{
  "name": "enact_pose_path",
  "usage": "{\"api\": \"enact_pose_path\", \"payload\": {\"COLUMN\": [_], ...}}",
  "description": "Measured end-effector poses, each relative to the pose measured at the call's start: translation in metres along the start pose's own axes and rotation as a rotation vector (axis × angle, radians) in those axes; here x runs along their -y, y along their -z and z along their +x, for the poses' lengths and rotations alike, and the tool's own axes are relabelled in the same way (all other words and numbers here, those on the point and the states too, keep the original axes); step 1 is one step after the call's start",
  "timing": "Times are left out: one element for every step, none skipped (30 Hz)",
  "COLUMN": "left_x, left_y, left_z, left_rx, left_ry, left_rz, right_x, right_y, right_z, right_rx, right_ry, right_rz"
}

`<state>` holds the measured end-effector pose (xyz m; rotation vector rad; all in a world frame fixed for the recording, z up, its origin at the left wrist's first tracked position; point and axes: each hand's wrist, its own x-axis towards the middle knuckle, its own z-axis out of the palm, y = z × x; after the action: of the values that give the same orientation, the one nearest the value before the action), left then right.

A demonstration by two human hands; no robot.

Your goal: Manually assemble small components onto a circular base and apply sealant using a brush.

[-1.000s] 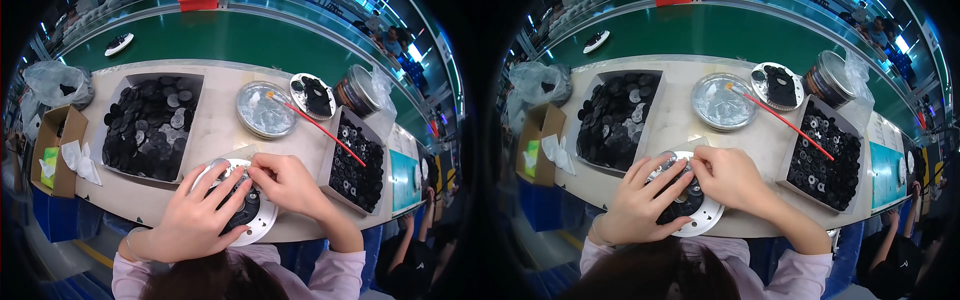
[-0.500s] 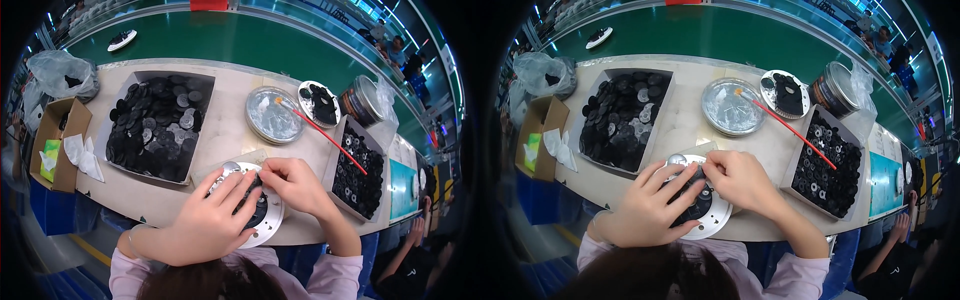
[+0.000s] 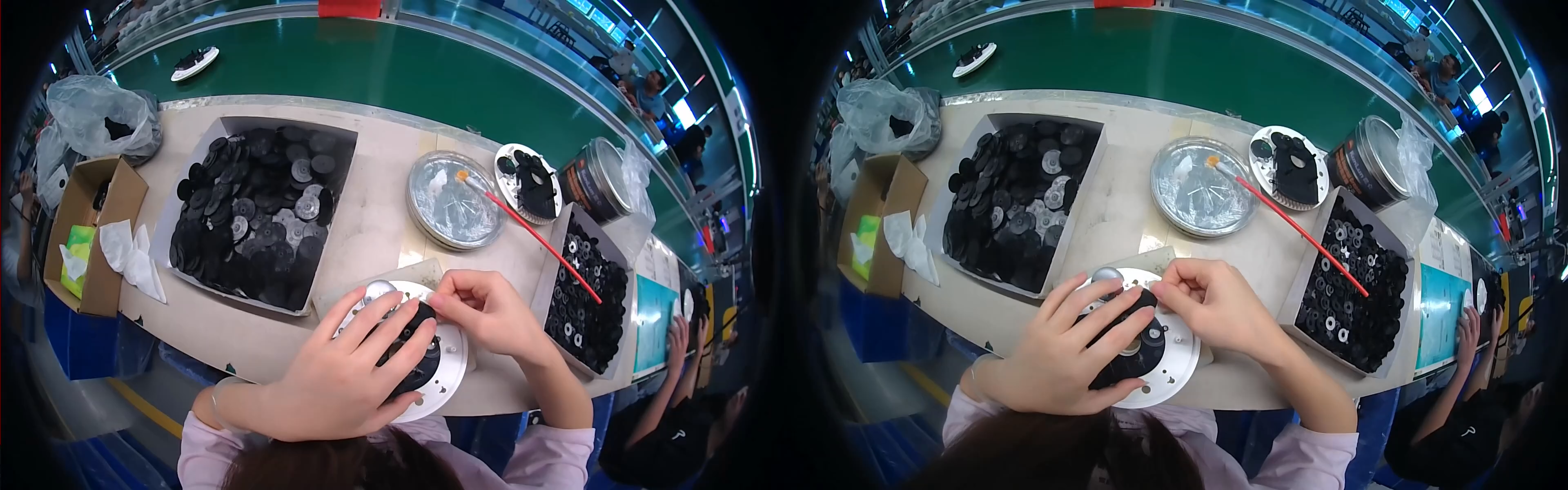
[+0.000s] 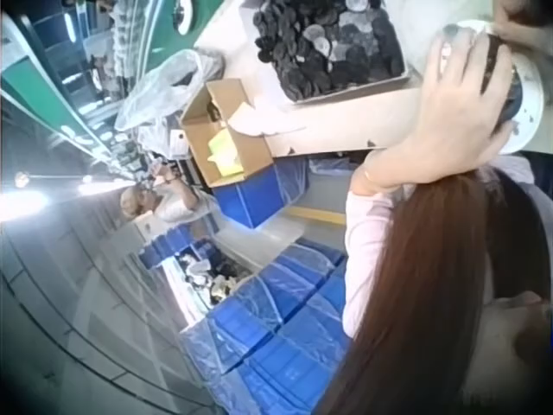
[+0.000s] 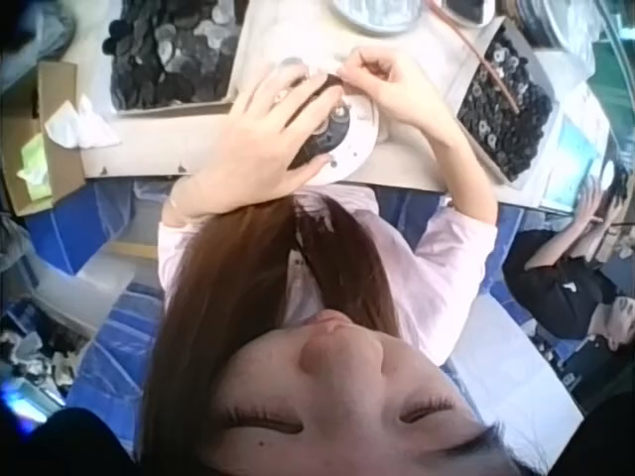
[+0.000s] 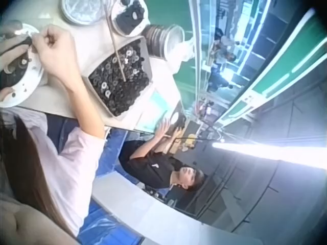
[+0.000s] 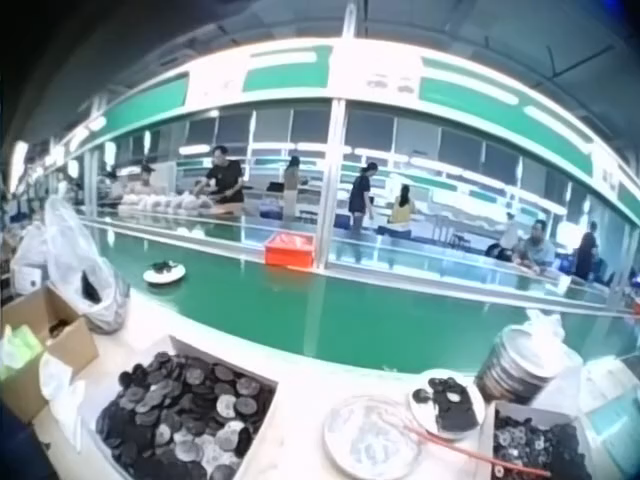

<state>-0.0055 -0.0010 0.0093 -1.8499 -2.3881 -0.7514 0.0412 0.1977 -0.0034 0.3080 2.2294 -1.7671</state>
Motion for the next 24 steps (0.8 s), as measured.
{"api": "enact_pose_path", "payload": {"left_x": [0.001,0.001,0.002,0.002,0.002,0.002,0.002,0.003,0.003,0.004,0.003,0.003,0.003,0.004,0.004,0.005,0.006,0.007,0.007,0.006,0.005,0.004,0.002,0.0], "left_y": [-0.001,-0.002,-0.002,-0.003,-0.003,-0.003,-0.003,-0.004,-0.004,-0.005,-0.006,-0.007,-0.008,-0.008,-0.009,-0.008,-0.008,-0.006,-0.007,-0.005,-0.005,-0.004,-0.005,-0.005], "left_z": [-0.001,-0.001,-0.002,-0.002,-0.002,-0.003,-0.003,-0.003,-0.004,-0.005,-0.006,-0.006,-0.005,-0.003,0.0,0.0,0.0,-0.001,-0.002,-0.002,-0.003,-0.002,-0.003,-0.001], "left_rx": [-0.012,-0.024,-0.022,-0.022,-0.028,-0.033,-0.029,-0.028,-0.027,-0.026,-0.023,-0.017,-0.01,-0.005,-0.013,-0.017,-0.007,0.001,0.005,0.006,0.0,-0.008,-0.012,-0.014], "left_ry": [0.017,0.033,0.033,0.035,0.028,0.021,0.029,0.032,0.04,0.051,0.057,0.067,0.071,0.066,0.067,0.072,0.064,0.091,0.1,0.072,0.087,0.094,0.105,0.083], "left_rz": [-0.034,-0.068,-0.063,-0.064,-0.059,-0.054,-0.064,-0.068,-0.074,-0.08,-0.083,-0.071,-0.061,-0.069,-0.083,-0.094,-0.101,-0.071,-0.054,-0.075,-0.06,-0.049,-0.047,-0.06], "right_x": [0.002,0.006,0.01,0.013,0.013,0.015,0.017,0.018,0.017,0.017,0.017,0.018,0.018,0.019,0.019,0.021,0.024,0.025,0.023,0.023,0.02,0.014,0.003,-0.011], "right_y": [-0.001,-0.002,-0.003,-0.003,-0.003,-0.003,-0.002,-0.002,-0.003,-0.003,-0.003,-0.004,-0.003,-0.002,0.0,0.001,0.005,0.012,0.024,0.042,0.065,0.09,0.116,0.139], "right_z": [0.0,0.0,-0.001,-0.002,-0.001,-0.001,-0.002,-0.002,-0.002,-0.001,-0.001,-0.001,-0.002,-0.003,-0.005,-0.007,-0.012,-0.015,-0.024,-0.036,-0.043,-0.052,-0.059,-0.072], "right_rx": [-0.041,-0.037,-0.057,-0.079,-0.074,-0.072,-0.018,0.035,0.025,0.031,0.028,0.024,0.021,0.005,-0.013,-0.018,-0.11,-0.204,-0.444,-0.684,-0.886,-1.095,-1.175,-1.262], "right_ry": [-0.019,-0.018,-0.038,-0.061,-0.067,-0.07,-0.109,-0.148,-0.129,-0.134,-0.127,-0.121,-0.128,-0.119,-0.112,-0.119,-0.021,0.077,0.142,0.21,0.236,0.258,0.219,0.17], "right_rz": [0.001,0.0,-0.087,-0.173,-0.171,-0.171,-0.109,-0.045,-0.016,-0.016,-0.045,-0.074,-0.072,-0.116,-0.159,-0.151,-0.207,-0.263,-0.317,-0.378,-0.426,-0.48,-0.628,-0.783]}}
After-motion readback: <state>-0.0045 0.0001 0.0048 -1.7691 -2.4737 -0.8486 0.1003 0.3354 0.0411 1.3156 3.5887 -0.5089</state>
